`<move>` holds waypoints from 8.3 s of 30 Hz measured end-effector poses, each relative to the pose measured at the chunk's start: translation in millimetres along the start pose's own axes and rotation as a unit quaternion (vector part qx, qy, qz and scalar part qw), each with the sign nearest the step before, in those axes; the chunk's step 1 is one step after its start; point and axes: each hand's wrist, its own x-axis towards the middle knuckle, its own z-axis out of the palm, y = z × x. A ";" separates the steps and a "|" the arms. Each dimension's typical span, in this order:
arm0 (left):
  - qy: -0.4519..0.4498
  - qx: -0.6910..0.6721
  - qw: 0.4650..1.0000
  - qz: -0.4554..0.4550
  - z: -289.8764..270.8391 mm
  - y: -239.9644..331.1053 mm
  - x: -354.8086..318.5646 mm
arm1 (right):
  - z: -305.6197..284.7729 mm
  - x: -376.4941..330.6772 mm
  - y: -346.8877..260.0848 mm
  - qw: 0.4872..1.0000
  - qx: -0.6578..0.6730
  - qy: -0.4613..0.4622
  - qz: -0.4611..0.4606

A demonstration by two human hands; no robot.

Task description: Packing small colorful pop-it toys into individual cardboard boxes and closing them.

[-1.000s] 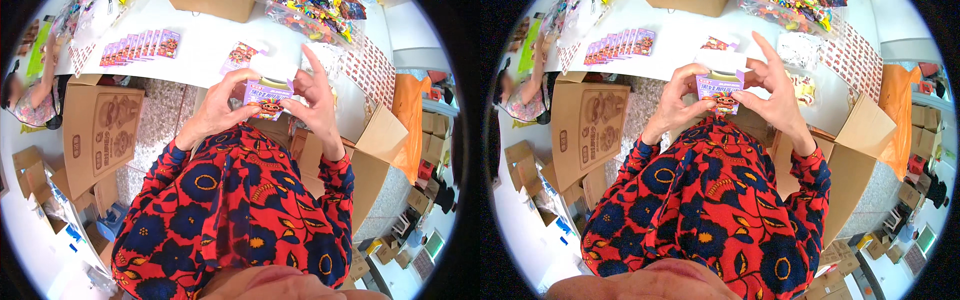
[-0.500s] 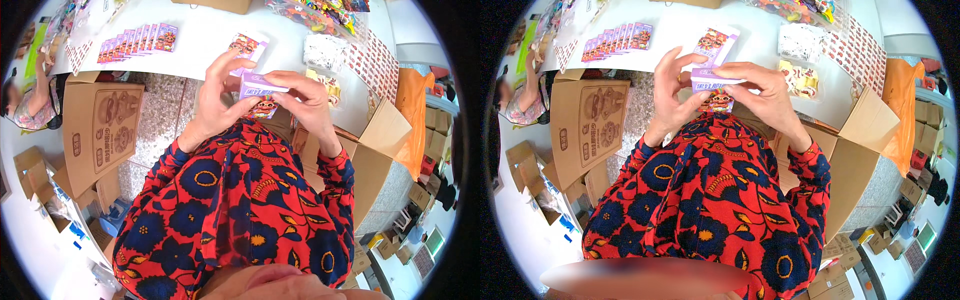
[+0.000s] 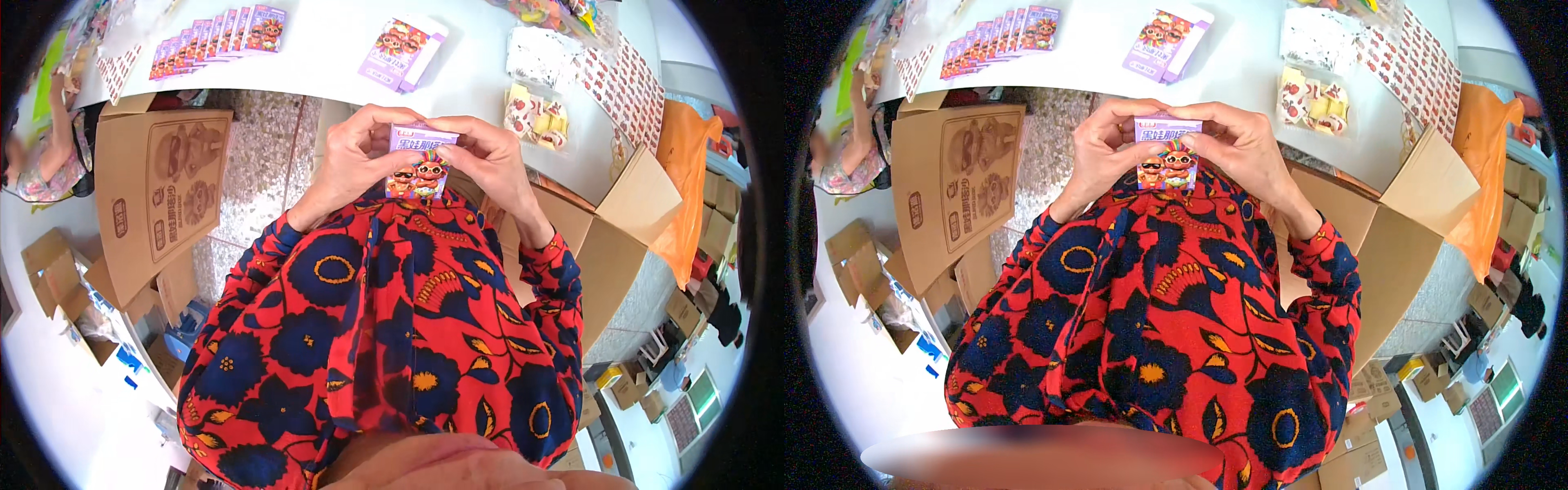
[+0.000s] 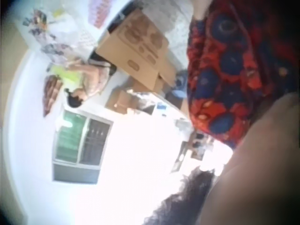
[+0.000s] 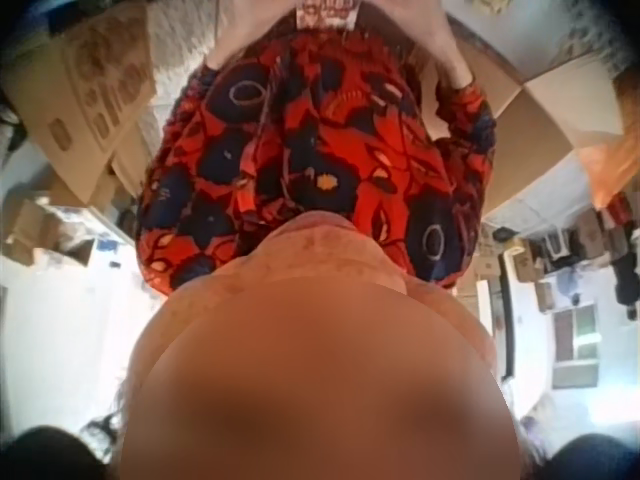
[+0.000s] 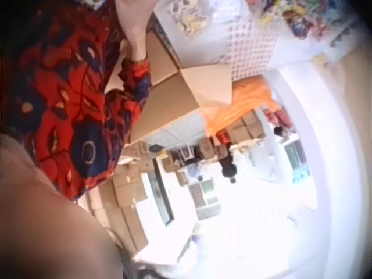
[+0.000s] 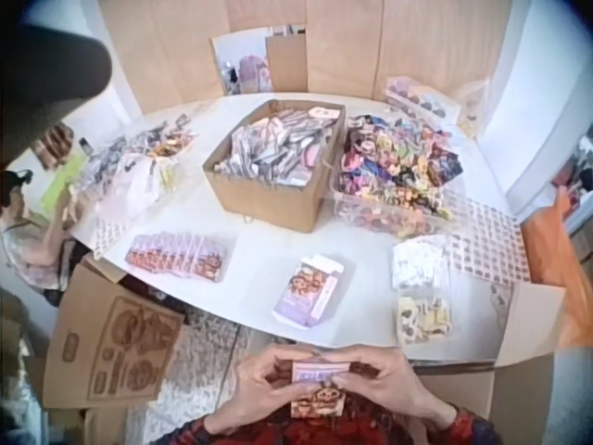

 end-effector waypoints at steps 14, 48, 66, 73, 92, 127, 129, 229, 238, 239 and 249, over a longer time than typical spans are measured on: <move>-0.083 0.067 0.993 -0.048 -2.5 -12.9 -15.4 | 1.4 -25.6 10.2 0.997 -0.008 -0.020 0.071; -0.183 0.083 0.958 -0.207 -10.7 25.1 12.1 | 4.8 -23.6 -14.9 0.989 -0.094 -0.017 0.114; -0.167 0.095 0.960 -0.205 -0.4 14.1 8.6 | 0.6 -22.9 -9.4 0.991 -0.030 -0.042 0.124; -0.116 0.080 0.976 -0.168 3.8 12.5 0.2 | 0.4 -24.7 -8.0 0.989 -0.104 -0.041 0.096; -0.099 -0.016 0.975 -0.196 -3.7 10.4 -1.1 | -0.5 -34.1 -5.8 0.974 -0.222 -0.003 -0.050; -0.122 0.041 0.976 -0.173 -4.4 11.0 4.6 | 1.0 -16.8 -19.0 0.956 -0.286 -0.039 -0.046; -0.147 0.073 0.970 -0.182 -8.1 14.3 12.6 | 1.7 -17.5 -17.9 0.954 -0.292 -0.039 -0.048; -0.178 0.160 0.967 -0.089 -19.6 11.2 -26.1 | 5.6 -51.8 6.6 0.993 -0.102 0.041 -0.043; -0.156 0.139 0.972 -0.110 -20.7 7.6 -33.1 | 16.3 -53.6 15.9 0.993 -0.086 0.068 -0.044; -0.160 0.146 0.971 -0.103 -20.6 7.9 -32.7 | 15.3 -53.1 15.5 0.992 -0.098 0.064 -0.045; -0.151 0.165 0.971 -0.084 -25.7 1.1 -35.5 | 21.0 -51.5 16.2 0.999 -0.033 0.034 -0.001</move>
